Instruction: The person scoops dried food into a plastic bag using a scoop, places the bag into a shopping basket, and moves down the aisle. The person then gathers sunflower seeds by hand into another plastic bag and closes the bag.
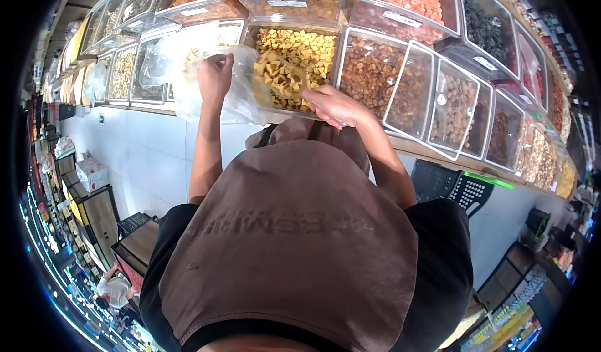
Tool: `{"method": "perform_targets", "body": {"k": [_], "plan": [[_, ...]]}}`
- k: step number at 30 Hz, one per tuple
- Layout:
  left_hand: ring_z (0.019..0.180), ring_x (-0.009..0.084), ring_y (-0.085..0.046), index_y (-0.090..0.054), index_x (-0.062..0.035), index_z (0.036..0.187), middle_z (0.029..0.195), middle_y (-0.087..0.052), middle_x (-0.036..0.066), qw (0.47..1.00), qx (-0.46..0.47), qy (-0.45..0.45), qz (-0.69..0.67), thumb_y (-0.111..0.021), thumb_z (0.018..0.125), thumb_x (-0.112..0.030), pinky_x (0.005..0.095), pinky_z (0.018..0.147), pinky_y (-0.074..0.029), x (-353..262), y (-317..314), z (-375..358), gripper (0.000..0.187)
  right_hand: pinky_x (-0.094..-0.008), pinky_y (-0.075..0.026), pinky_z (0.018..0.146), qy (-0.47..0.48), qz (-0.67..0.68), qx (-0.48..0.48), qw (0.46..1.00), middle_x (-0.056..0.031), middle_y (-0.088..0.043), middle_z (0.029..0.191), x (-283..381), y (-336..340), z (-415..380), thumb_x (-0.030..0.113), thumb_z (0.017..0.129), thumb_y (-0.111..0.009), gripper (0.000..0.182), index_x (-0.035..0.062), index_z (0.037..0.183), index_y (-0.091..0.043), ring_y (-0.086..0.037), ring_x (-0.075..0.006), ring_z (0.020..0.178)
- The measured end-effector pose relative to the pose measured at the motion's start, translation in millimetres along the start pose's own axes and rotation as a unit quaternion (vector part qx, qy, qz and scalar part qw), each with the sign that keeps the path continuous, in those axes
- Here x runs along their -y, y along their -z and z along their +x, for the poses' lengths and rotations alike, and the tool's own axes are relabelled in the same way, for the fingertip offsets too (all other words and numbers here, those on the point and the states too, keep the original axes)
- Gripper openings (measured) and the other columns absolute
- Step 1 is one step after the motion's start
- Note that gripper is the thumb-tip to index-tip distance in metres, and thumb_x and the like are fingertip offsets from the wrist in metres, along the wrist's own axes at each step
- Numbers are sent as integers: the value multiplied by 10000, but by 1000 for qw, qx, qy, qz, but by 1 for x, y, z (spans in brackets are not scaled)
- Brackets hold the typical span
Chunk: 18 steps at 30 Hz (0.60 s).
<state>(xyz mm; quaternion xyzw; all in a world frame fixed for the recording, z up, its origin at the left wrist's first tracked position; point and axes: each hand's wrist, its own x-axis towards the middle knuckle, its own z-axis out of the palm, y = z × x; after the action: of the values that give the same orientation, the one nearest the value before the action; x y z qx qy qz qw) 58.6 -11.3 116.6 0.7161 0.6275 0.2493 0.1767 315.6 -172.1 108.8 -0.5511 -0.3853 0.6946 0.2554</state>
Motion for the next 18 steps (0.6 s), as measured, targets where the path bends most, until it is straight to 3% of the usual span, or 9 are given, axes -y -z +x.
{"method": "perform_targets", "body": {"k": [2,8,10,11,12,15,16,18], "plan": [[619,358,-677,-769,-25,898,658,-674,191,1000,7,-2,0,-708,873,-282,416,622,-532,-7,-2,0,266,-276,-339,313,3,-14,35,999,4,-410,446,10,-1,1,416,1060,-412,512,34,730,-501,-415,-107,317],[576,339,-650,-764,-18,907,623,-642,192,999,12,-2,-39,-707,876,-277,411,578,-499,-14,-3,-7,267,-292,-329,315,-37,-51,20,998,-11,-416,443,27,-12,30,394,1024,-452,482,12,740,-524,-399,-117,326],[569,272,-654,-758,1,960,660,-670,195,997,37,-9,-61,-715,886,-313,391,599,-504,-20,0,-12,325,-284,-350,337,-21,-65,72,995,0,-418,444,26,-15,56,384,1014,-461,491,20,695,-543,-397,-117,326],[533,200,-598,-749,19,959,620,-648,172,997,41,-14,-69,-712,898,-287,355,576,-484,-24,2,-15,315,-289,-397,388,28,-106,85,990,-8,-460,468,28,-21,73,318,999,-447,482,13,641,-549,-425,-118,345],[533,200,-598,-749,19,959,620,-648,172,997,44,-13,-66,-712,898,-287,355,576,-484,-28,9,-19,315,-302,-420,418,44,-109,94,989,-28,-492,489,47,-36,81,278,980,-438,463,-4,632,-557,-456,-139,368],[508,146,-509,-743,30,962,577,-606,140,997,7,-39,-69,-700,916,-267,329,536,-445,-36,27,-24,304,-394,-491,516,93,-199,73,973,-162,-628,635,89,-88,128,91,831,-501,224,-80,790,-640,-628,-270,554],[507,131,-471,-741,33,966,560,-582,127,996,-27,-38,-75,-696,922,-256,328,520,-422,-34,35,-23,295,-411,-515,550,131,-324,85,933,-248,-661,707,105,-97,142,68,813,-534,185,-78,813,-647,-682,-305,629],[505,116,-432,-739,36,969,544,-558,115,994,-69,-37,-76,-692,927,-244,326,503,-400,-29,46,-24,286,-442,-539,618,361,-449,-25,817,-286,-682,789,96,-113,169,96,852,-541,207,-75,824,-654,-709,-347,728]]}}
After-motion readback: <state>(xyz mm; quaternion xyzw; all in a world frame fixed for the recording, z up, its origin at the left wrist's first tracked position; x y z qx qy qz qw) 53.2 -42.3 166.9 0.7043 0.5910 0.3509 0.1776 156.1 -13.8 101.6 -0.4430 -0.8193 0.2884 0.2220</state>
